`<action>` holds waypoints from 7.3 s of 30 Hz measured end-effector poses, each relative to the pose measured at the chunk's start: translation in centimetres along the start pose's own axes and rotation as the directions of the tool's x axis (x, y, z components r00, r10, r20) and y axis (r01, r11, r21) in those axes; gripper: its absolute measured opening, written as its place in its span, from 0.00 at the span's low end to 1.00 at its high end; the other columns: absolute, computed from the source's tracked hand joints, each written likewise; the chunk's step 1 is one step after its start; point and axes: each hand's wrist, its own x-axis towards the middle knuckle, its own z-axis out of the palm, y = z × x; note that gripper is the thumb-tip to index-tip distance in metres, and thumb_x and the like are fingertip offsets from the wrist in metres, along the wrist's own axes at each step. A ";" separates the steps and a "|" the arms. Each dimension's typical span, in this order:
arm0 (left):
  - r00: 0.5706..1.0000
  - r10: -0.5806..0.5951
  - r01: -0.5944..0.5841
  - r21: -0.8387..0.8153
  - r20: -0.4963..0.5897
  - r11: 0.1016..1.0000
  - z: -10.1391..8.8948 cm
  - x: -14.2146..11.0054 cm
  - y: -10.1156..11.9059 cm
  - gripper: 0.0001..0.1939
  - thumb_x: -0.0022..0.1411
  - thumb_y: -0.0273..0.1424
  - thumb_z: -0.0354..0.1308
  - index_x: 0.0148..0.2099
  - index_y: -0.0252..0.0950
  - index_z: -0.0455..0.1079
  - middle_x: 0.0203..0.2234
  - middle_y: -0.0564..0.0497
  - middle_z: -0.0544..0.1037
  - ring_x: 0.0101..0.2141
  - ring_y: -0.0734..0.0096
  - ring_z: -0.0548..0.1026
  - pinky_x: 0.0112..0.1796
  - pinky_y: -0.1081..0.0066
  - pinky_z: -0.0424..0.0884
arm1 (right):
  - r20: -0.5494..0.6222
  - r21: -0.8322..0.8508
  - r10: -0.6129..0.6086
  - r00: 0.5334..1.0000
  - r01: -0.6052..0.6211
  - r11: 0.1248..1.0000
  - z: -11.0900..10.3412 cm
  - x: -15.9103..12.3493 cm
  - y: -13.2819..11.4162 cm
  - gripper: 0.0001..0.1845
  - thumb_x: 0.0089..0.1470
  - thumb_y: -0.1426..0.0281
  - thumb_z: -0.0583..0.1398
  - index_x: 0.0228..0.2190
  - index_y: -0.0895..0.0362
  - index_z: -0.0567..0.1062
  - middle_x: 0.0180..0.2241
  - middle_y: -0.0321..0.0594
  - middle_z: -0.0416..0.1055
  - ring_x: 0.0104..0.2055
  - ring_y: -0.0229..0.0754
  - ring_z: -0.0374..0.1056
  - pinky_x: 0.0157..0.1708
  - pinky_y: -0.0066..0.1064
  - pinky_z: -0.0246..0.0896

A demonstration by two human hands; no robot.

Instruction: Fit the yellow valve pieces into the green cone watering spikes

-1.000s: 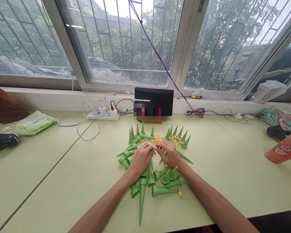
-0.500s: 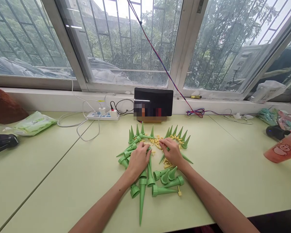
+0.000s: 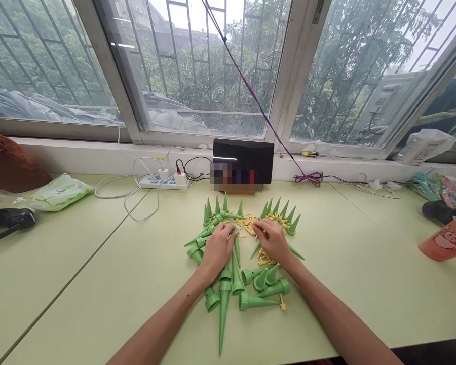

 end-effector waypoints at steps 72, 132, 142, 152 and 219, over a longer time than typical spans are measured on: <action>0.991 0.101 -0.126 -0.316 -0.092 0.940 0.9 -0.1 0.3 0.18 0.60 0.24 0.58 0.52 0.39 0.64 0.48 0.46 0.68 0.47 0.61 0.73 0.38 0.65 0.78 | 0.128 0.024 -0.032 0.991 0.029 0.999 1.1 -0.3 0.3 0.10 0.66 0.66 0.54 0.39 0.56 0.74 0.33 0.43 0.72 0.34 0.44 0.69 0.33 0.33 0.63; 0.983 0.160 -0.178 -0.302 -0.085 0.936 0.6 -0.2 0.5 0.19 0.61 0.23 0.57 0.54 0.40 0.64 0.49 0.44 0.68 0.49 0.59 0.71 0.41 0.62 0.77 | 0.113 0.044 0.040 0.993 -0.045 0.998 1.1 -0.5 -0.1 0.09 0.65 0.66 0.54 0.42 0.55 0.72 0.32 0.40 0.75 0.26 0.40 0.68 0.31 0.31 0.64; 0.983 0.160 -0.180 -0.299 -0.089 0.937 0.5 -0.1 0.6 0.20 0.60 0.23 0.57 0.54 0.40 0.64 0.49 0.45 0.68 0.49 0.60 0.71 0.40 0.64 0.77 | 0.095 0.078 -0.021 0.995 0.014 0.997 1.2 -0.5 0.1 0.09 0.64 0.69 0.55 0.44 0.55 0.72 0.38 0.44 0.74 0.31 0.42 0.69 0.33 0.34 0.67; 0.984 0.161 -0.175 -0.302 -0.071 0.937 0.6 -0.2 0.6 0.20 0.60 0.23 0.59 0.53 0.40 0.64 0.49 0.45 0.68 0.48 0.62 0.71 0.40 0.67 0.77 | 0.091 0.047 0.007 0.996 -0.011 0.999 1.2 -0.5 -0.1 0.10 0.65 0.70 0.53 0.43 0.56 0.73 0.36 0.44 0.77 0.31 0.42 0.71 0.34 0.33 0.67; 0.985 0.132 -0.159 -0.280 -0.112 0.947 0.6 -0.2 0.7 0.19 0.61 0.24 0.58 0.54 0.39 0.63 0.49 0.45 0.69 0.48 0.61 0.72 0.41 0.64 0.77 | 0.062 0.108 -0.036 0.997 0.029 0.994 1.2 -0.5 0.2 0.10 0.65 0.69 0.55 0.46 0.54 0.72 0.42 0.45 0.72 0.33 0.40 0.71 0.29 0.30 0.70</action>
